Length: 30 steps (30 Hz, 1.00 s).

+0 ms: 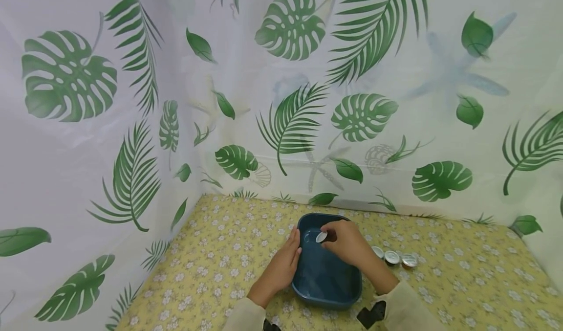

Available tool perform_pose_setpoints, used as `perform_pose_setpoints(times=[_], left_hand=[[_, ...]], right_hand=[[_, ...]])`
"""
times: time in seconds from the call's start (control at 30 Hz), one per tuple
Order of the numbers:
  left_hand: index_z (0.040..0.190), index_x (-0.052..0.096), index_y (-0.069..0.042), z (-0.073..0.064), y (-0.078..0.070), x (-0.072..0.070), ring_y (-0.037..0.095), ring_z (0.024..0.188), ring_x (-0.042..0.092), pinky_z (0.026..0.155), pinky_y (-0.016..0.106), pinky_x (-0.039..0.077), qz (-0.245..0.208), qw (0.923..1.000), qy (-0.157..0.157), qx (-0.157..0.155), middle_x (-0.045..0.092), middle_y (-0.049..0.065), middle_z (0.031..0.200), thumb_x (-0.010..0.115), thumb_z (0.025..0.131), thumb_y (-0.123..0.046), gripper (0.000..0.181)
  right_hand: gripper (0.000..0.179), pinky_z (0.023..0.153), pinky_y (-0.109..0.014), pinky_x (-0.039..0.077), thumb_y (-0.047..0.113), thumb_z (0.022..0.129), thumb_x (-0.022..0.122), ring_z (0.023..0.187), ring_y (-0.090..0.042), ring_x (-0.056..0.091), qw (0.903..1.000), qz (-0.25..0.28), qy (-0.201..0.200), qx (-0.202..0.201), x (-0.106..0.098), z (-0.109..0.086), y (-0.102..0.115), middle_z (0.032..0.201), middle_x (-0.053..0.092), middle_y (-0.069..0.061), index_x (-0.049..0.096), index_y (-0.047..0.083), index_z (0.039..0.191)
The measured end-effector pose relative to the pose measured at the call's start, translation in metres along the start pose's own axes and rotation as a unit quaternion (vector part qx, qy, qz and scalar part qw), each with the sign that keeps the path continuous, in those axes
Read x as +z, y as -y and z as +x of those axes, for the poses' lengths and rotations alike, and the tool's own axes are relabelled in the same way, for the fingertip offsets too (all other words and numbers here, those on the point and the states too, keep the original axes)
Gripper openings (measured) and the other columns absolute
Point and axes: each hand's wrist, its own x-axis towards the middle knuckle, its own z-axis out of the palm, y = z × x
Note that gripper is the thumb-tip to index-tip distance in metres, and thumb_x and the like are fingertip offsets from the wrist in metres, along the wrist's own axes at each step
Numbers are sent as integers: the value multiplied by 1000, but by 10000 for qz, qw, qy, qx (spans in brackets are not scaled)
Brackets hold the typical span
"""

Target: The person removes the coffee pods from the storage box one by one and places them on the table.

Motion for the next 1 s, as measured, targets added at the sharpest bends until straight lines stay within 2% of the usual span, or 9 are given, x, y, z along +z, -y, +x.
perform_pose_setpoints(times=[0.17,0.33,0.53,0.77,1.0], left_hand=[[161,17,1,1,1,-1,28,154,18,120,49,27,22,10000,-40,45,7,15,169,30,114,-23,54],[161,18,2,2,0,-2,28,154,18,120,48,26,26,9999,-109,71,7,13,169,31,114,-22,54],[161,18,1,0,0,2,28,153,19,120,48,26,68,9999,-112,13,7,10,169,31,114,-23,54],[161,16,0,-2,3,3,28,154,18,120,49,27,-5,10000,-59,39,4,9,169,30,114,-25,55],[161,15,0,0,2,2,28,154,17,120,50,27,-20,10000,-39,62,3,8,169,31,114,-20,54]], right_hand=[[31,68,-34,57,-2,84,80,77,-13,66,9999,9,-125,104,-4,-7,-1,94,73,-7,73,-6,114],[32,68,-33,56,-1,84,81,77,-11,65,9994,-86,-193,286,-5,-13,-3,95,73,-5,73,-3,114],[36,65,-28,54,0,82,82,76,-8,64,9993,-49,-211,308,-7,-24,-5,97,73,-3,73,-1,117],[36,68,-28,57,-2,83,81,80,-12,68,9979,280,-170,567,-13,-34,-1,100,74,-5,73,-2,118],[35,67,-28,57,-1,81,83,79,-14,69,9966,523,-373,507,-16,-46,-4,97,74,-6,74,-1,115]])
